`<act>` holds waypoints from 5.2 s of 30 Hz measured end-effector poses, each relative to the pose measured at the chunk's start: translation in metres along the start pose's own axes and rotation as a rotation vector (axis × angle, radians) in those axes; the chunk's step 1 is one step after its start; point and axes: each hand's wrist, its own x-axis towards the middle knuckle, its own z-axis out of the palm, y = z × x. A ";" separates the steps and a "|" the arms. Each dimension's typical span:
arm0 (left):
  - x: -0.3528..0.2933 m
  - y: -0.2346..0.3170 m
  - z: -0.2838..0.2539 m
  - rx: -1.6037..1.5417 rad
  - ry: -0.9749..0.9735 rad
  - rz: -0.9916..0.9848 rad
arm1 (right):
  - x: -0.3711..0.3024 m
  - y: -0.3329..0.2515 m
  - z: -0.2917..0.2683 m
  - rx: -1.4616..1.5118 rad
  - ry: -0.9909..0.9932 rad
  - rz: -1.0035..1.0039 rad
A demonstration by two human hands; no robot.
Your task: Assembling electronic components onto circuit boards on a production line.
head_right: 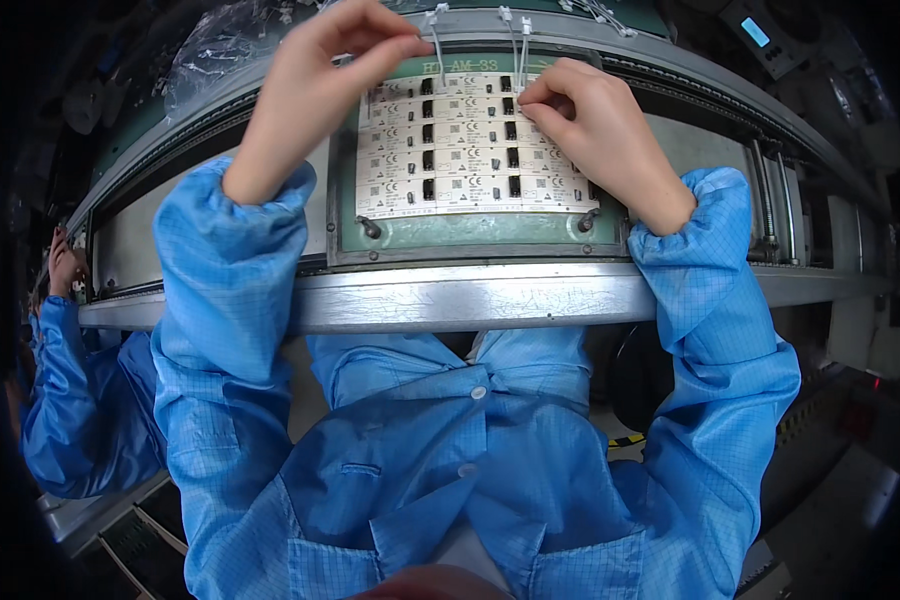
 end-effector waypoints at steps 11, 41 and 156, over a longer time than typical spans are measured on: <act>-0.012 -0.009 0.002 0.147 0.023 0.303 | 0.000 0.002 -0.003 -0.121 -0.051 -0.080; -0.012 -0.039 0.015 0.402 0.140 0.349 | 0.006 -0.028 -0.032 -0.458 -0.357 -0.258; -0.023 -0.032 0.065 -0.696 0.075 0.010 | 0.005 -0.029 0.031 0.467 0.150 -0.067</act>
